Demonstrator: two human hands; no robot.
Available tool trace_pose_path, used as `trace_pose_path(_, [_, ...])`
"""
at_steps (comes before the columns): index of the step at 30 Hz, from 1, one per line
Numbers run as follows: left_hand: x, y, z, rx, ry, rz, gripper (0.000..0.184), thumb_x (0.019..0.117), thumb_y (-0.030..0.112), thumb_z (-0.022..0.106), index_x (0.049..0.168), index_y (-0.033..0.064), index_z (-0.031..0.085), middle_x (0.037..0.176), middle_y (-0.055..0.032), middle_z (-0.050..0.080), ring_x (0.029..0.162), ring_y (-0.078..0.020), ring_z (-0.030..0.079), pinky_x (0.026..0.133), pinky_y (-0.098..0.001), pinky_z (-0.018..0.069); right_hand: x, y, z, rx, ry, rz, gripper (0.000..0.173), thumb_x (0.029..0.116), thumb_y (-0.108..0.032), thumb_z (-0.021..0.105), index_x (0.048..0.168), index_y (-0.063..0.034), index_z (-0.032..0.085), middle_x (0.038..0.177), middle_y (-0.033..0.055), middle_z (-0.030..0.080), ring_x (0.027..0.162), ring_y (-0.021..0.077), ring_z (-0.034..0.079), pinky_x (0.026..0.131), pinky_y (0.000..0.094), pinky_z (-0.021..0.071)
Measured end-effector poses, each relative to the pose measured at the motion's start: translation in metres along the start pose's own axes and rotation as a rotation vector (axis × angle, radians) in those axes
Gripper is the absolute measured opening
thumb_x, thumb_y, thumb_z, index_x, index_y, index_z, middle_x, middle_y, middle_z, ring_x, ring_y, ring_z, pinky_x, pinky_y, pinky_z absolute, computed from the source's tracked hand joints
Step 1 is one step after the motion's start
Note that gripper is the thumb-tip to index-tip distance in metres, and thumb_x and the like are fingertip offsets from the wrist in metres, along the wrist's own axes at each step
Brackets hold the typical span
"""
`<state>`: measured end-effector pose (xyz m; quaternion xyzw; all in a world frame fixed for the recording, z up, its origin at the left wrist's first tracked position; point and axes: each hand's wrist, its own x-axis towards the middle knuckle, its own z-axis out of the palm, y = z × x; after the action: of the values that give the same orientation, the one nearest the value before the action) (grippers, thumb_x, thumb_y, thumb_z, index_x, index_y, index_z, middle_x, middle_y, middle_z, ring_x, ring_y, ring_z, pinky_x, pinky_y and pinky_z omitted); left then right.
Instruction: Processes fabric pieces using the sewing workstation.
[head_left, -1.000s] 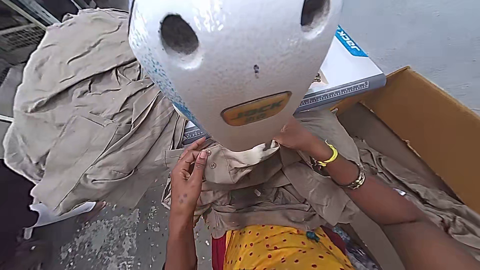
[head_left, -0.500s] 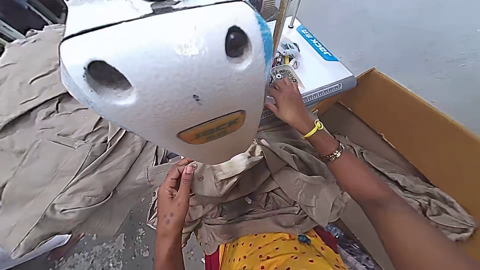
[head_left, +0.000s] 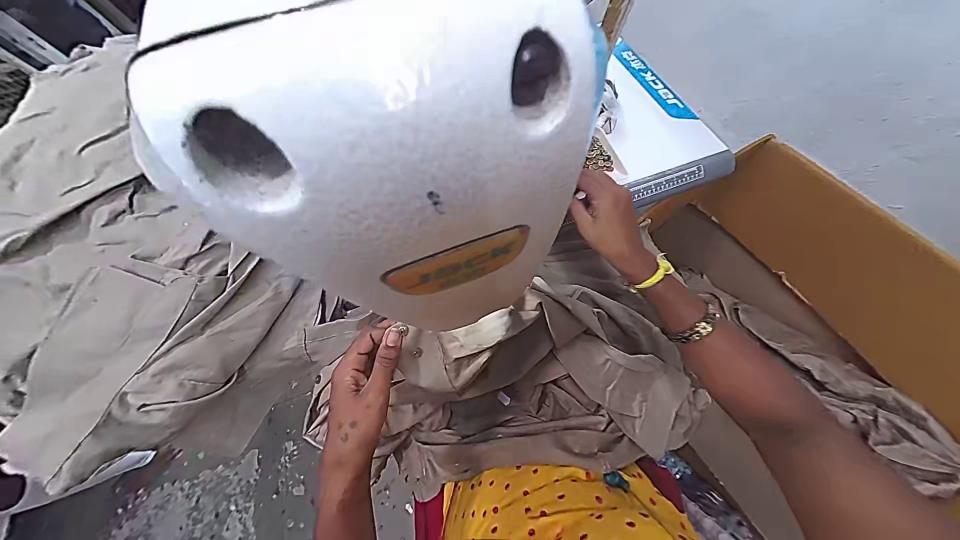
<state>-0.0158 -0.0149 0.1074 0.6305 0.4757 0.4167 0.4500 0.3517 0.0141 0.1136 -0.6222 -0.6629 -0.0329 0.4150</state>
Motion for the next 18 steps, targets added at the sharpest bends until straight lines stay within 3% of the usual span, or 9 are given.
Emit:
trace_pose_path(2, [0.004,0.000,0.000,-0.032,0.005,-0.012,0.018,0.1041,0.015,0.048,0.097,0.0098,0.063,0.088,0.0107,0.065,0.078,0.0047,0.061,0.070,-0.0127,0.0515,-0.006,-0.010,-0.016,0.124,-0.052,0.121,0.013,0.1000,-0.006,0.062,0.110,-0.0004,0.068,0.098,0.0145,0.071,0.084,0.0219,0.069,0.076,0.0374,0.0576])
trace_pose_path(4, [0.007,0.004,0.002,-0.062,0.018,-0.030,0.017,0.1059,0.016,0.046,0.100,0.0100,0.061,0.084,0.0116,0.064,0.075,0.0041,0.062,0.070,-0.0140,0.0539,-0.001,-0.014,-0.023,0.228,-0.126,0.259,0.016,0.0986,-0.008,0.064,0.112,-0.0039,0.070,0.099,0.0072,0.072,0.083,0.0105,0.068,0.076,0.0294,0.0565])
trace_pose_path(6, [0.002,0.007,0.011,-0.065,0.018,0.021,0.019,0.1058,0.020,0.049,0.106,0.0081,0.064,0.088,0.0129,0.066,0.081,0.0050,0.064,0.075,-0.0157,0.0551,0.005,-0.025,-0.025,0.282,-0.180,0.272,0.015,0.0983,-0.012,0.065,0.110,-0.0061,0.072,0.095,0.0005,0.072,0.078,0.0022,0.065,0.073,0.0227,0.0549])
trace_pose_path(8, [-0.026,0.009,0.028,-0.057,-0.093,0.256,0.024,0.1043,0.030,0.056,0.099,0.0107,0.070,0.095,0.0104,0.071,0.093,0.0032,0.066,0.086,-0.0209,0.0561,0.003,-0.048,-0.023,0.200,-0.128,0.061,0.010,0.0965,-0.011,0.067,0.100,-0.0025,0.071,0.088,0.0047,0.071,0.074,0.0081,0.065,0.069,0.0273,0.0539])
trace_pose_path(10, [-0.063,0.020,0.057,-0.143,-0.467,0.490,0.027,0.1047,0.036,0.056,0.103,0.0139,0.071,0.108,0.0021,0.072,0.111,-0.0065,0.065,0.101,-0.0279,0.0525,-0.007,-0.071,-0.015,0.073,-0.030,-0.273,0.012,0.0915,-0.011,0.069,0.090,0.0001,0.073,0.085,0.0118,0.071,0.077,0.0206,0.070,0.068,0.0365,0.0571])
trace_pose_path(11, [-0.077,0.027,0.075,-0.193,-0.644,0.562,0.028,0.1036,0.031,0.059,0.096,0.0092,0.075,0.105,-0.0045,0.075,0.112,-0.0142,0.067,0.103,-0.0324,0.0510,-0.014,-0.081,-0.009,0.023,-0.006,-0.457,0.017,0.0931,-0.016,0.068,0.086,-0.0013,0.072,0.083,0.0126,0.071,0.078,0.0230,0.070,0.067,0.0366,0.0576])
trace_pose_path(13, [-0.091,0.028,0.107,-0.199,-0.860,0.614,0.027,0.1026,0.025,0.060,0.095,0.0051,0.077,0.097,-0.0080,0.077,0.098,-0.0166,0.072,0.092,-0.0327,0.0562,-0.022,-0.101,0.004,-0.064,0.010,-0.743,0.019,0.0985,-0.014,0.060,0.083,-0.0077,0.070,0.078,0.0079,0.071,0.079,0.0214,0.070,0.071,0.0334,0.0559])
trace_pose_path(16, [-0.092,0.024,0.122,-0.231,-0.997,0.592,0.025,0.1035,0.020,0.059,0.101,0.0024,0.077,0.097,-0.0107,0.076,0.098,-0.0213,0.072,0.093,-0.0362,0.0547,-0.013,-0.114,0.007,-0.005,-0.061,-0.720,0.013,0.0874,-0.008,0.066,0.076,-0.0079,0.072,0.074,0.0078,0.069,0.076,0.0232,0.069,0.061,0.0355,0.0496])
trace_pose_path(18, [-0.091,0.030,0.105,-0.155,-0.914,0.621,0.029,0.1050,0.025,0.056,0.099,0.0051,0.077,0.099,-0.0076,0.077,0.100,-0.0180,0.072,0.094,-0.0337,0.0548,-0.020,-0.114,-0.010,0.165,-0.229,-0.522,0.015,0.0921,-0.017,0.067,0.087,-0.0040,0.073,0.081,0.0077,0.070,0.078,0.0190,0.068,0.066,0.0325,0.0541])
